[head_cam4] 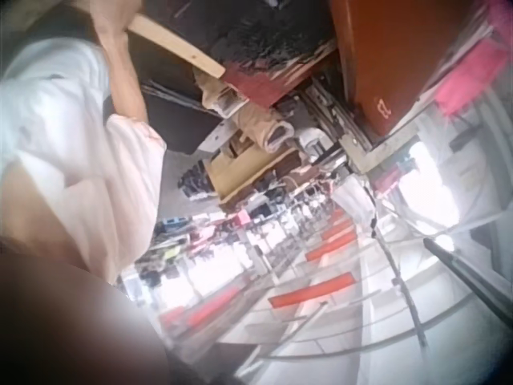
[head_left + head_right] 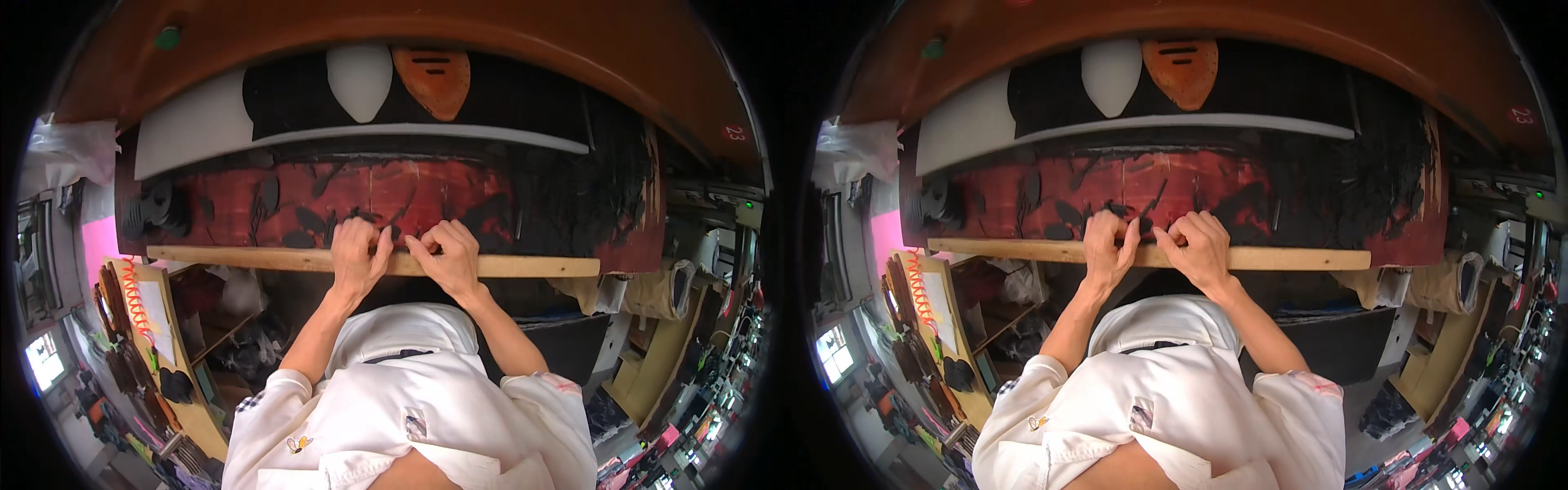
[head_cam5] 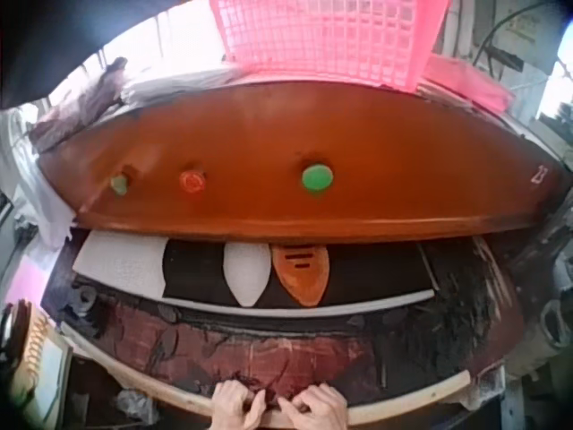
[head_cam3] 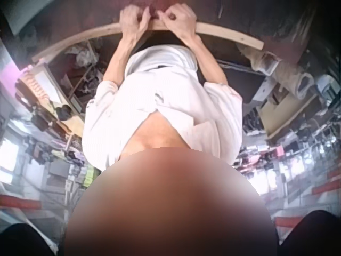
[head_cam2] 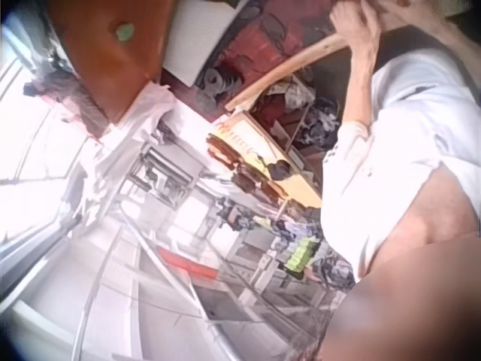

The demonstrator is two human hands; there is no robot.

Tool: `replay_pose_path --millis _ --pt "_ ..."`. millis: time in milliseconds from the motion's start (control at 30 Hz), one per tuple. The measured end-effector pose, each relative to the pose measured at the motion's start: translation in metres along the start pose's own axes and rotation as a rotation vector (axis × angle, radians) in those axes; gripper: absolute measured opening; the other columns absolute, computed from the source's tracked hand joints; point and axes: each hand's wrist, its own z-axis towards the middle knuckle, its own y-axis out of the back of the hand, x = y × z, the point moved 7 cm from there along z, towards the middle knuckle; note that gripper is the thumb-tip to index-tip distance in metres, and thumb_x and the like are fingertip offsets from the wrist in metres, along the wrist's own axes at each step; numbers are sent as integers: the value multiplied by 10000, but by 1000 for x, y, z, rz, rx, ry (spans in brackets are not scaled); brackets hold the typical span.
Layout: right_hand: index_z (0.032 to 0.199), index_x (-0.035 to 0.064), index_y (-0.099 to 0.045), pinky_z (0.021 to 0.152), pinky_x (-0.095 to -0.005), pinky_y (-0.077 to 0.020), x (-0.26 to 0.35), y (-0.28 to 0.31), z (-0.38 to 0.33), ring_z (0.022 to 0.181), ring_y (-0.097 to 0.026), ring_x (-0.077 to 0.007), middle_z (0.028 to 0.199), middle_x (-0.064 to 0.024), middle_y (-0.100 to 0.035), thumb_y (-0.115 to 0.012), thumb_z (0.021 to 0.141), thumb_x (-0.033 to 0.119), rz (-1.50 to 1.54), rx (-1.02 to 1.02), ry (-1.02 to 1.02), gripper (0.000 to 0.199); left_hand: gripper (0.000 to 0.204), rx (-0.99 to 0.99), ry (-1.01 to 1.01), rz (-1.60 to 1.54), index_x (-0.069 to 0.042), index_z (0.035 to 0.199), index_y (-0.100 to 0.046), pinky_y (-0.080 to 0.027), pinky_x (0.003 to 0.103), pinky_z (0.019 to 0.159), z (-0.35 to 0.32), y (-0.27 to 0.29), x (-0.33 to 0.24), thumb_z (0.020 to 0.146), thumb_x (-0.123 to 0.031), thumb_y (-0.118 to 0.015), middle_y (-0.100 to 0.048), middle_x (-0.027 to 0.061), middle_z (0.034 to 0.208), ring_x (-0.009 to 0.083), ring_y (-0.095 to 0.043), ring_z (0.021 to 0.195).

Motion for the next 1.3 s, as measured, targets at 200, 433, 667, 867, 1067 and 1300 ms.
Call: replay_pose_path --millis 200,433,667,867,1067,1300 --pt "1240 71 -519 980 -506 -352 3 19 72 1111 -472 -420 1259 -239 -481 -871 651 339 -338 -243 155 737 497 -154 -150 225 -5 1232 -482 -360 497 958 63 -11 -2 802 -112 -708 -533 190 1156 384 -504 1067" --pt "1428 4 -340 1098 -594 -192 -16 -15 96 1318 -278 -534 1434 -390 -253 -821 508 445 -423 104 -13 1128 630 -96 -125 327 28 1366 -405 -332 516 1048 15 -20 -1 850 -246 -640 -487 228 1345 394 -468 1248" --pt "1417 46 -403 1081 -575 -254 -2 -9 60 1304 -328 -494 1395 -325 -336 -839 498 404 -273 45 -57 1079 594 -20 -123 288 -46 1403 -442 -316 535 1056 -22 -15 -11 864 -200 -637 -430 225 1386 403 -424 1277" --pt "1438 -58 -418 1041 -342 -456 -25 39 64 1223 -539 -309 1275 -190 -561 -852 459 178 795 134 -419 1097 497 106 -84 420 -160 1368 -550 -286 545 1066 -26 -3 -21 880 -192 -639 -397 217 1411 421 -336 1334" --pt "1432 -78 -407 1085 -327 -408 -31 49 62 1205 -545 -291 1278 -200 -547 -756 480 95 1009 181 -477 1029 521 51 516 -737 14 1353 -502 -480 270 775 41 -29 -36 926 -238 -664 -590 113 1112 140 -588 842" --pt "1401 -87 -439 1004 -336 -501 -44 51 63 1070 -618 -258 1183 -187 -584 -699 520 143 1166 156 -532 947 420 92 563 -1194 45 1260 -596 -504 226 552 67 -58 -32 921 -172 -714 -659 45 836 91 -581 637"
